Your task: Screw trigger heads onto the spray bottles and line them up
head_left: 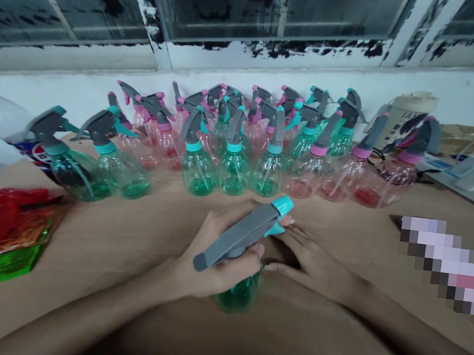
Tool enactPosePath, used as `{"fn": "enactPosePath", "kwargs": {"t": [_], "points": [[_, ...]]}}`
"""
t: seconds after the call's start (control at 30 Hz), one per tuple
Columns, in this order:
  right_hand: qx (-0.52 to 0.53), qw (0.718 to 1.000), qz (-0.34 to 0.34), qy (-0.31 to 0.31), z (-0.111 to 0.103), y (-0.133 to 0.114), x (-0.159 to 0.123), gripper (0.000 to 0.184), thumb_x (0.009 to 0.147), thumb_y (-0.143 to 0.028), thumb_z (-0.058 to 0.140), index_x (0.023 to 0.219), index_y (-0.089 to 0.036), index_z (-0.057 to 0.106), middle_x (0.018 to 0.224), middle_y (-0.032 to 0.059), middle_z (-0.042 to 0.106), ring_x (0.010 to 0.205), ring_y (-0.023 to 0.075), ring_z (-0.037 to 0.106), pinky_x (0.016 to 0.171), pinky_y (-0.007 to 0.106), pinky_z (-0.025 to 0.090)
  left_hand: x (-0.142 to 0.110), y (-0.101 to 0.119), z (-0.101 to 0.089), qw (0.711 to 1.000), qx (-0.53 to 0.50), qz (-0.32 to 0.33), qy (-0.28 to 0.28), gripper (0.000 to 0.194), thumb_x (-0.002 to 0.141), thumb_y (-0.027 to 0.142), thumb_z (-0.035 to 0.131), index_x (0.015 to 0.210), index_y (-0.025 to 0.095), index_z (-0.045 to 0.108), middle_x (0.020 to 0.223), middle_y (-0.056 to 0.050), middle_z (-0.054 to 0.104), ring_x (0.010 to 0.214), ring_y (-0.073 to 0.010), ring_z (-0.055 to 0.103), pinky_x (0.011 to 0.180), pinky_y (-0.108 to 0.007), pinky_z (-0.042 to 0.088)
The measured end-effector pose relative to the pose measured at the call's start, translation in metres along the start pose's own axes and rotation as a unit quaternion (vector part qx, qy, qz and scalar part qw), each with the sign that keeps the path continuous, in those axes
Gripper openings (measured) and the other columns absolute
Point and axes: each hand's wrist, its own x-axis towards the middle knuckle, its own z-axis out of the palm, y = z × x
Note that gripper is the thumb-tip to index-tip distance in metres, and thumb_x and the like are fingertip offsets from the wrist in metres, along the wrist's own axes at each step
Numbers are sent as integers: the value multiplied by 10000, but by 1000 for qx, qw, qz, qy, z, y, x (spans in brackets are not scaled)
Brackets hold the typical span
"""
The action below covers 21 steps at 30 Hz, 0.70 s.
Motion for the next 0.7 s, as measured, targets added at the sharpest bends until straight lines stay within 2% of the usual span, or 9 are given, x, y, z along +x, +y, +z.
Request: {"fn": "enactPosePath", "kwargs": {"t": [0.1, 0.27, 0.7], "points": [[1, 1000, 0, -1, -1, 1, 0, 649, 847, -523, 509, 1388, -205, 344, 1422, 86, 429, 1346, 240, 322, 1105, 491, 286, -1, 0, 1, 1000, 2, -8, 2, 354, 691, 147, 501, 1014, 217, 629, 679, 15, 599, 528, -131, 499, 581, -278, 472], [10, 1000, -1, -15, -4, 0, 0, 640, 848, -516, 509, 1390, -222, 338, 1414, 90, 438, 1346, 252, 321, 1093, 507, 298, -2, 0, 1, 999, -31, 19, 11, 385, 669, 95, 503, 1021, 203, 614, 849, -23, 648, 667, -147, 582, 671, -284, 505], [30, 999, 11, -26, -9, -5, 2, 577, 850, -497, 516, 1336, -205, 411, 1378, 117, 475, 1330, 273, 347, 1088, 541, 280, 1, -2, 1, 999, -4, 43, -2, 262, 736, 145, 529, 988, 181, 591, 796, -16, 620, 698, -149, 584, 721, -299, 511]]}}
